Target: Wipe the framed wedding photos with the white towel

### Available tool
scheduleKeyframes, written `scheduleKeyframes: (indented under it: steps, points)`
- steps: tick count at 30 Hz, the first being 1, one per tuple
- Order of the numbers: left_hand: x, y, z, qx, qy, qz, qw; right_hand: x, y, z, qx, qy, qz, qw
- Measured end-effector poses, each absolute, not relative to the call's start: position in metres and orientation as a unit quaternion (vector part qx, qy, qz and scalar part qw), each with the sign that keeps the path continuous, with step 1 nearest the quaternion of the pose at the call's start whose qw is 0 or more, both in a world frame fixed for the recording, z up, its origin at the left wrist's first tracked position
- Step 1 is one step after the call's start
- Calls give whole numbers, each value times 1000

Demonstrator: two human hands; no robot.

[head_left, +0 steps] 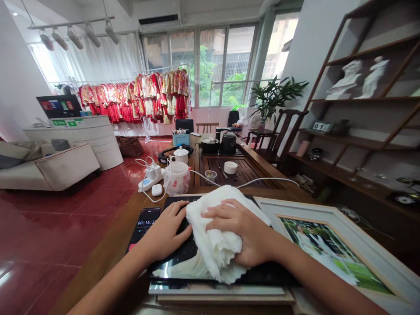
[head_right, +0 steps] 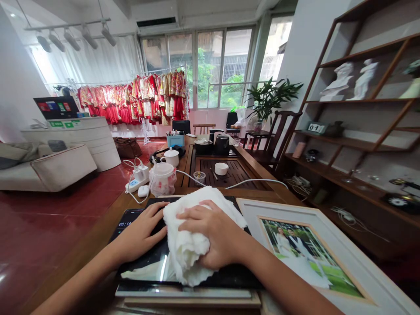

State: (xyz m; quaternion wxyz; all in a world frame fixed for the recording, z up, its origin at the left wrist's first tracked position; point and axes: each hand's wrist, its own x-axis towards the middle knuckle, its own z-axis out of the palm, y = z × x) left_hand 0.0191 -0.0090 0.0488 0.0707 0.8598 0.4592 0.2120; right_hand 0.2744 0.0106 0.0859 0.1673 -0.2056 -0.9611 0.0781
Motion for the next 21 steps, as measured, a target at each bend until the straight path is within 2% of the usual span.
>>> scheduleKeyframes:
  steps: [9, 21]
  points:
    - [16, -12, 47, 852, 472, 214, 77, 270, 12, 76, -367, -915, 2, 168]
    - [22, -7, 48, 861, 456, 213, 69, 276, 13, 84, -191, -967, 66, 155]
